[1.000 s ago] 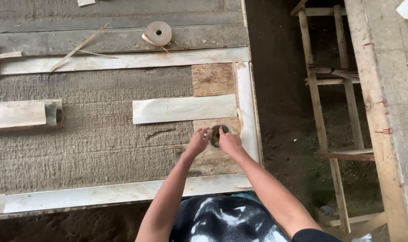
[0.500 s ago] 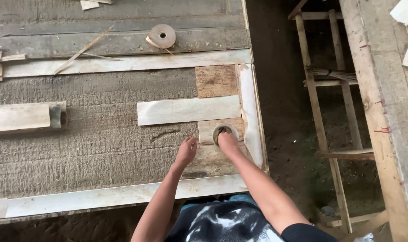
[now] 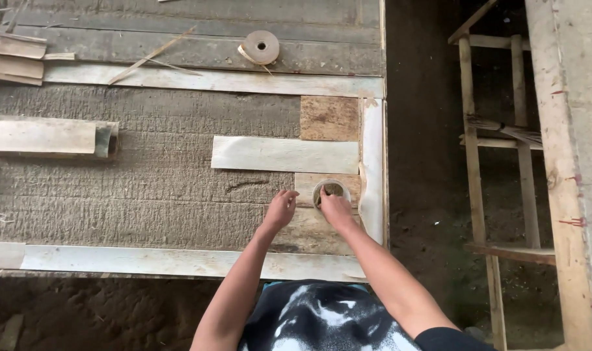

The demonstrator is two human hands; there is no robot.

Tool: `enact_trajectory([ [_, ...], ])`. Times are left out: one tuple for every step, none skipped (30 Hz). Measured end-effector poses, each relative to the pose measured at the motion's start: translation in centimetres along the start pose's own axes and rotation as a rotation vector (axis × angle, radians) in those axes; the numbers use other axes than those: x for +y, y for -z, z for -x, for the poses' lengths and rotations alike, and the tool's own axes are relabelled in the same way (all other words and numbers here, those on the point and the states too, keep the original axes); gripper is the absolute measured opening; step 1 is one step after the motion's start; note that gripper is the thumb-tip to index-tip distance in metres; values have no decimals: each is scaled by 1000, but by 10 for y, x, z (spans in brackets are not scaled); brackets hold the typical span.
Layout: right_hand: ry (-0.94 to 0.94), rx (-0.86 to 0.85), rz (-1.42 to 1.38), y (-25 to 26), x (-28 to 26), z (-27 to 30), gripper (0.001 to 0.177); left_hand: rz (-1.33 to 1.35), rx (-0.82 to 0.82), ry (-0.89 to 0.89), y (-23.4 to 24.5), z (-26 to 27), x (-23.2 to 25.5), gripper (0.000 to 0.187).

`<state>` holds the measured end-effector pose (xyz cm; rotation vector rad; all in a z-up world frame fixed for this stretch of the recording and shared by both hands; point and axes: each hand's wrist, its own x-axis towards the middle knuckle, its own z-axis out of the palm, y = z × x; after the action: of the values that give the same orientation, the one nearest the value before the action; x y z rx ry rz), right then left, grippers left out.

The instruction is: Applying adhesive edge banding to the side of a wooden board by hand and rubbing it down with a small container.

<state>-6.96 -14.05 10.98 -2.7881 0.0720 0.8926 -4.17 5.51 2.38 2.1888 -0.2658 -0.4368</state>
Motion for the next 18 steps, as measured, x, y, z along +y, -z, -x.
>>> enact_trajectory([
  [5,-2,0,-8,2,-5,61,-2,3,4,1,2,4,25],
  [6,-14,38,-14,4,-12,63,-5,4,14,4,3,8,25],
  [7,-27,77,-21,5,-19,65,-8,4,24,7,4,11,25],
  [10,-31,76,-21,4,-18,65,-9,5,30,7,4,11,25],
  [9,-34,79,-20,3,-17,65,-12,8,33,8,5,10,25],
  [8,-29,84,-16,3,-18,65,-15,15,31,9,0,11,25],
  [12,-27,86,-13,1,-18,65,-16,20,30,12,-4,13,25],
  [19,-22,90,-11,1,-15,65,-20,15,39,12,-5,15,25],
  [27,-17,93,-10,0,-12,64,-25,10,47,13,-6,17,26],
  [24,-19,94,-10,2,-10,64,-23,8,47,13,-7,19,26],
  [44,2,79,-10,4,-7,66,-22,5,40,12,-7,21,26],
  [65,26,64,-8,5,-7,67,-23,5,31,14,-9,23,27],
  [64,29,65,0,4,-4,67,-22,7,29,14,-12,23,27],
  [64,44,27,8,2,-1,63,-14,14,28,14,-12,22,27],
  [64,58,-11,15,0,2,60,-6,22,28,13,-13,20,27],
  [66,54,-10,14,-2,2,60,-5,22,33,11,-14,17,27],
  [61,61,-6,12,-4,2,60,1,32,32,9,-16,14,26],
  [58,68,-5,10,-7,1,61,5,41,31,8,-17,10,26],
])
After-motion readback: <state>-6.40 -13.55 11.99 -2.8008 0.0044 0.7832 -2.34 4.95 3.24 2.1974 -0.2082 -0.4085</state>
